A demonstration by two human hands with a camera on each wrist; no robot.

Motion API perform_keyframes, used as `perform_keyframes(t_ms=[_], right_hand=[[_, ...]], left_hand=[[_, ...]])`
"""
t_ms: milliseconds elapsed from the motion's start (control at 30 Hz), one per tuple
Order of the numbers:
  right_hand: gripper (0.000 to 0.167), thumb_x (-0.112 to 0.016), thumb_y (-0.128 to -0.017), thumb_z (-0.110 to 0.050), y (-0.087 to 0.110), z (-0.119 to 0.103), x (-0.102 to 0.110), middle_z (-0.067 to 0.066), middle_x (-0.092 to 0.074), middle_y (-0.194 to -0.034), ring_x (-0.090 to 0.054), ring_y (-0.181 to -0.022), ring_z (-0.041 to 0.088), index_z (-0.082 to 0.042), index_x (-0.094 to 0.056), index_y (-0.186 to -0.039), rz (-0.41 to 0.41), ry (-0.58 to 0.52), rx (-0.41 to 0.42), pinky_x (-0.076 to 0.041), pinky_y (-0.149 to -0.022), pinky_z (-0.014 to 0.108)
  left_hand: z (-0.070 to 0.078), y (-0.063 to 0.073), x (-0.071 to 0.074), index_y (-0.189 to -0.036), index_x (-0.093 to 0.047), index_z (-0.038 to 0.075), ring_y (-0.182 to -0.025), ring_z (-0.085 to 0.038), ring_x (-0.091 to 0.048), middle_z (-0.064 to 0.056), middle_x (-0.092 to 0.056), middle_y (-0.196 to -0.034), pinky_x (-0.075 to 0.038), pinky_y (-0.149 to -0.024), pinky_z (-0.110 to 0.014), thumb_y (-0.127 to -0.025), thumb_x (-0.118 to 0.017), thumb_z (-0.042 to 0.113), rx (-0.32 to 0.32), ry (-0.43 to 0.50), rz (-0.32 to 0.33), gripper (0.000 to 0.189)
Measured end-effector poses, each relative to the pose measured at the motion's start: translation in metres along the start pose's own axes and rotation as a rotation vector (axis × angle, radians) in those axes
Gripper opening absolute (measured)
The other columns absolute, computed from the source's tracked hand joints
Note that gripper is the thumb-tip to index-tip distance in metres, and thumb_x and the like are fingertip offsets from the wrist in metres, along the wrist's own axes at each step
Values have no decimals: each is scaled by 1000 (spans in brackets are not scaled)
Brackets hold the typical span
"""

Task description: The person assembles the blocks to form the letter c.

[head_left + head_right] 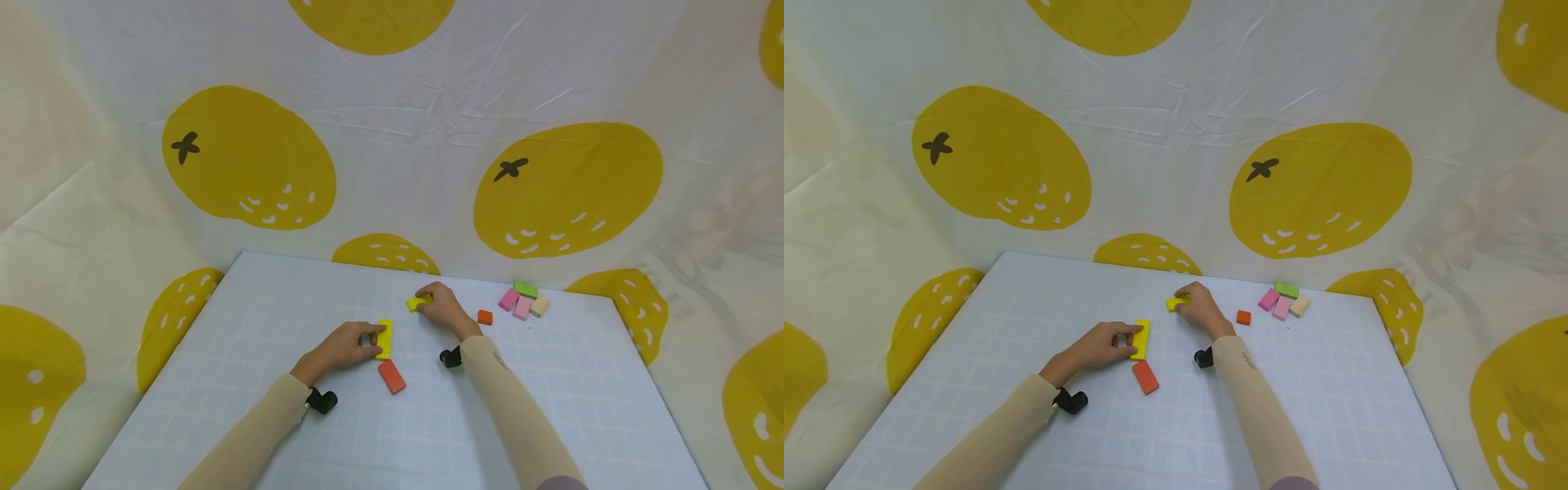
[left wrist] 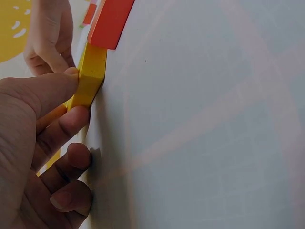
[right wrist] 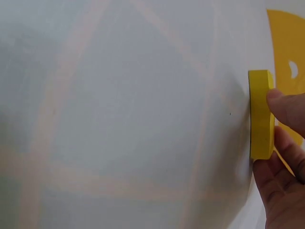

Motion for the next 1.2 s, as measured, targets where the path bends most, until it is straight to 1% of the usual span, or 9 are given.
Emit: perform_keyframes(t_ms=[133,333,600,733,867,1000,1100,1200], right_hand=[[32,-73,-95,-17,-2,-7,-5,15,-62,-134,-56,-127,32,-6,-73,-125,-12,5,19,-43,-113,49],[34,-72,-93,-12,-2,-19,-9,14,-63,-135,-57,-128,32,-5,-72,-126,-7,-16,42,-42,-114,49],[36,-70,-93,-7,1,-29,-15,13,-64,-137,-58,-126,31,-5,-70,-129,-16,-59,70,-43,-113,48],[35,-70,-92,-5,-1,-34,-19,13,-65,-136,-58,-127,31,-5,-71,-127,-16,-54,86,-42,-114,48],[38,-69,-91,-3,-3,-38,-23,13,-65,-137,-58,-127,30,-6,-70,-129,-35,-53,92,-43,-113,48],[43,-71,-90,-4,-4,-39,-22,15,-62,-139,-57,-129,32,-5,-67,-133,-24,-28,85,-44,-112,49],[47,-75,-88,-9,-4,-38,-19,17,-60,-140,-55,-132,34,-4,-66,-134,2,3,74,-42,-114,49],[50,-78,-87,-14,-4,-36,-16,18,-61,-138,-55,-131,34,-2,-66,-134,16,28,66,-42,-114,49]], left_hand=[[-1,-1,0,-143,-63,19,-74,-10,-51,10,-57,-87,-42,-67,-25,-95,-75,32,0,-5,-8,51],[-1,-1,0,-142,-64,19,-74,-9,-51,11,-57,-87,-43,-67,-25,-95,-74,32,-15,-3,-4,50],[-2,-1,-1,-141,-65,19,-72,-9,-50,11,-58,-87,-41,-64,-24,-95,-75,32,-2,6,6,49],[-1,-1,-1,-140,-65,19,-71,-9,-50,12,-57,-85,-40,-64,-24,-95,-75,32,-5,-3,9,49],[-1,-1,0,-140,-65,18,-72,-9,-50,11,-57,-85,-40,-64,-24,-95,-75,32,-6,-7,9,49],[0,-1,0,-140,-65,18,-72,-9,-50,12,-57,-85,-41,-65,-25,-95,-75,32,-9,-9,9,49],[-1,-1,-1,-140,-65,18,-72,-9,-51,12,-58,-85,-42,-65,-24,-94,-75,31,-15,-13,11,49],[-1,-2,-1,-141,-65,18,-73,-9,-51,12,-58,-85,-42,-66,-24,-94,-75,32,-21,-14,11,49]])
Point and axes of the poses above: each hand's wrist, its own y-axis away from the middle knuckle, its own x-axis out of the back of the hand, z = x × y, the point moved 5 cm from there along -y, towards the middle knuckle
